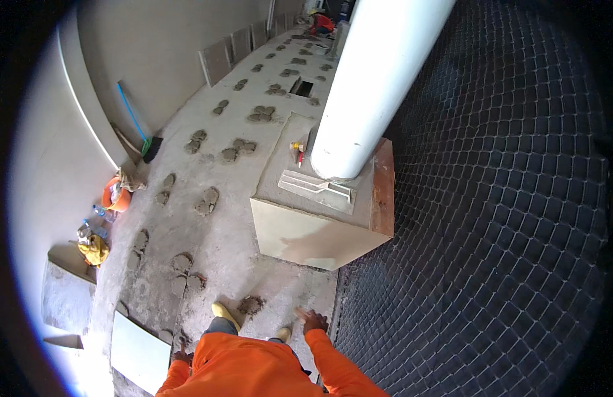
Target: The person positions a wooden plank against a mesh-covered wall and uses a hammer to secure it. They then mix a cement-like substance in a bucket and apply it to the wall using a trowel.
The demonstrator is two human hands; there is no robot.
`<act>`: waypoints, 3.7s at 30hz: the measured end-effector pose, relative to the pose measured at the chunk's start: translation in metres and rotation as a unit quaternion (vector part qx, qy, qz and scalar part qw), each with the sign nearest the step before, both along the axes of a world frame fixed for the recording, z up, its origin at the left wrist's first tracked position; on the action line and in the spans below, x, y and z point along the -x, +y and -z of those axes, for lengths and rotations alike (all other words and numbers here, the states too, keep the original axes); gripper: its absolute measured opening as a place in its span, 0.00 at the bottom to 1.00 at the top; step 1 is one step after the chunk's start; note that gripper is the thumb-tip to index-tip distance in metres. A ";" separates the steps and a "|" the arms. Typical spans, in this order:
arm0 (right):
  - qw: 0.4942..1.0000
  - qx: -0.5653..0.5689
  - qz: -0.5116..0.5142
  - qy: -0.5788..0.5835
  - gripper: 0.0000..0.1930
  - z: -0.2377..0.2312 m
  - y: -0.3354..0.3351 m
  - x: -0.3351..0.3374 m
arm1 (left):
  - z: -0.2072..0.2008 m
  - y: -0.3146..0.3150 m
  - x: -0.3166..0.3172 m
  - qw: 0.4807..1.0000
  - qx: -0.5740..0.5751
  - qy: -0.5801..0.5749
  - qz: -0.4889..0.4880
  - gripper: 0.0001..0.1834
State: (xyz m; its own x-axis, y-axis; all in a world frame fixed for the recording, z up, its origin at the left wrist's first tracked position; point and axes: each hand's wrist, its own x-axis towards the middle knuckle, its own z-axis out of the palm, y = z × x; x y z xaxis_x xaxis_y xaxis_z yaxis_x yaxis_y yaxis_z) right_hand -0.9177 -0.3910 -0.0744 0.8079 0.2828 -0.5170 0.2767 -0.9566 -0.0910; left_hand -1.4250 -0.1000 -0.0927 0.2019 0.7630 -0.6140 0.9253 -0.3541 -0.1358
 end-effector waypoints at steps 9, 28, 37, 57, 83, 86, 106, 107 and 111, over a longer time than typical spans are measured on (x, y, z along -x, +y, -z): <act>0.947 -0.293 -0.128 -0.021 0.14 -0.120 0.236 0.072 | 0.021 0.161 -0.005 0.936 0.048 -0.281 -0.204 0.50; 0.750 -0.647 -0.069 0.119 0.14 -0.314 0.528 0.009 | -0.164 0.438 -0.181 0.818 -0.177 -0.547 -0.032 0.33; 0.768 -0.627 -0.037 0.126 0.16 -0.278 0.634 -0.141 | -0.185 0.573 -0.323 0.797 -0.090 -0.587 -0.107 0.27; 0.871 -0.474 0.133 -0.009 0.20 -0.202 0.791 -0.380 | -0.134 0.873 -0.653 0.652 0.102 -0.726 -0.191 0.13; 0.659 -0.350 0.657 0.111 0.17 0.204 0.884 -0.880 | -0.117 1.105 -1.171 0.937 0.016 -0.283 0.204 0.34; 0.615 -0.337 0.708 0.082 0.17 0.245 0.884 -0.921 | -0.078 1.098 -1.257 0.936 0.034 -0.242 0.252 0.35; 0.388 -0.390 0.833 -0.059 0.16 0.307 0.899 -0.955 | 0.087 0.994 -1.648 0.786 0.208 -0.179 0.554 0.36; 0.379 -0.411 0.826 -0.075 0.16 0.285 0.911 -0.947 | 0.082 0.988 -1.661 0.775 0.220 -0.180 0.565 0.36; 0.324 -0.528 0.770 -0.153 0.16 0.171 0.983 -0.912 | 0.050 0.965 -1.709 0.734 0.268 -0.186 0.596 0.37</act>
State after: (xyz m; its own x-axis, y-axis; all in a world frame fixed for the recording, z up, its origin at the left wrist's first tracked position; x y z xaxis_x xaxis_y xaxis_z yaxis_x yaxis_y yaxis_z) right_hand -0.0060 0.5921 -0.2455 0.3780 -0.6889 -0.6185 -0.3042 0.5386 -0.7858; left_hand 0.2837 0.8654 -0.1431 0.7593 -0.4232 -0.4944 -0.1475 -0.8519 0.5026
